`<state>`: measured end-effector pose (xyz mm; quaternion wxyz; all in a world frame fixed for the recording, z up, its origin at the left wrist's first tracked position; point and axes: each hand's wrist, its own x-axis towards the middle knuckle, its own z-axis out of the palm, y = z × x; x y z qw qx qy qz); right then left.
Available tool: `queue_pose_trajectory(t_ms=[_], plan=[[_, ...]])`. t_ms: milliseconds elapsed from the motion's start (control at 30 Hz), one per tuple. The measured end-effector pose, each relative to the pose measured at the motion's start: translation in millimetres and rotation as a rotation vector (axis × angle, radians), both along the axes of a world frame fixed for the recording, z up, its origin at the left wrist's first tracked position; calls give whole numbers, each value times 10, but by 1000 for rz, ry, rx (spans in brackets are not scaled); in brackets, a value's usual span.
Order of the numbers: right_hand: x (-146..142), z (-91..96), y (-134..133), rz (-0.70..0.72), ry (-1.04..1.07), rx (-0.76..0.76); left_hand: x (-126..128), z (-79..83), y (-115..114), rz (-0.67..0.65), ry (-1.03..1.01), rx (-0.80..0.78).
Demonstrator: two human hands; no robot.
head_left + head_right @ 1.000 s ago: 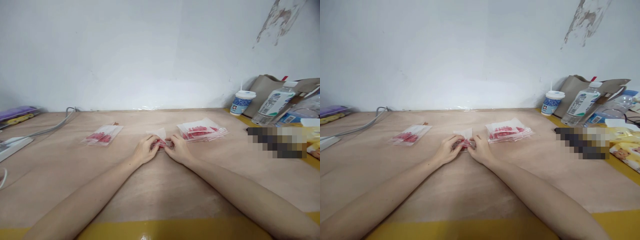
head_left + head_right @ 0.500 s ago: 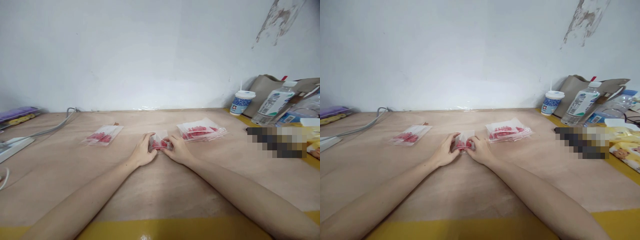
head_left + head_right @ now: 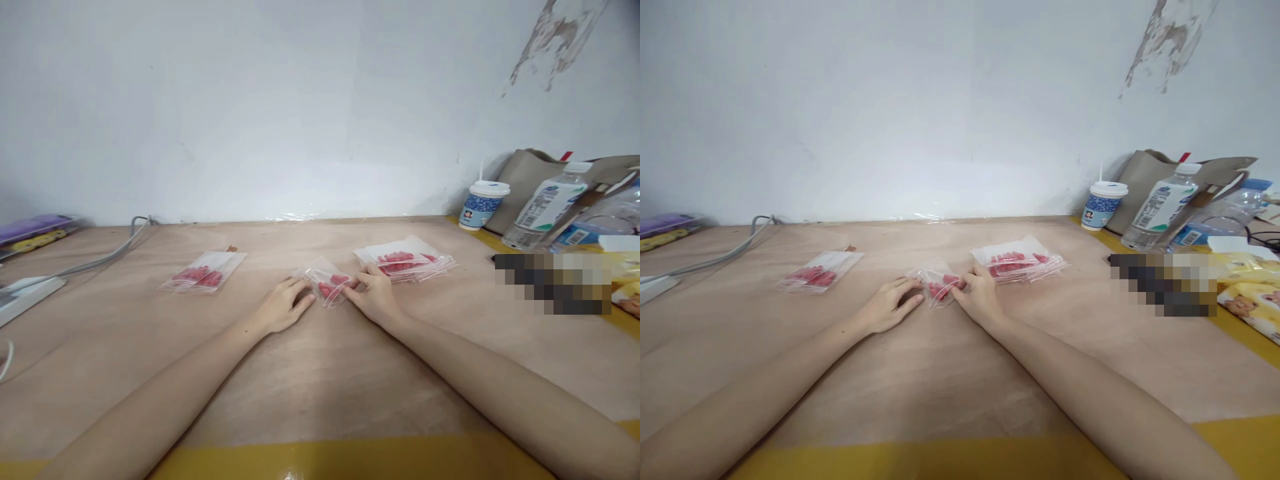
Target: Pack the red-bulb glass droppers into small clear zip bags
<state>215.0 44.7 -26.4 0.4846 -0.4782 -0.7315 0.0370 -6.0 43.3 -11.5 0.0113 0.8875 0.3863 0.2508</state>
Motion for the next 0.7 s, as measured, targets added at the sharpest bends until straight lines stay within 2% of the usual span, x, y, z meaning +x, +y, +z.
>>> queue_pose_trajectory(t_ms=[100,233,367,433,533,700], plan=[[5,15,-11,28,-40,-53,-29,-2,-101,23,11,48],[40,37,11,221,-99,-146,-116,-22,-188,5,-66,118],[50,70,9,449,-65,-222,-232,-55,-116,131,-201,-6],[33,93,-16,509,-37,-232,-267,-72,-72,147,-200,-89],[-7,124,-65,487,-18,-229,-282,-94,-62,131,-177,-150],[-61,106,-80,346,-33,-198,-310,-134,-124,123,-212,-208]])
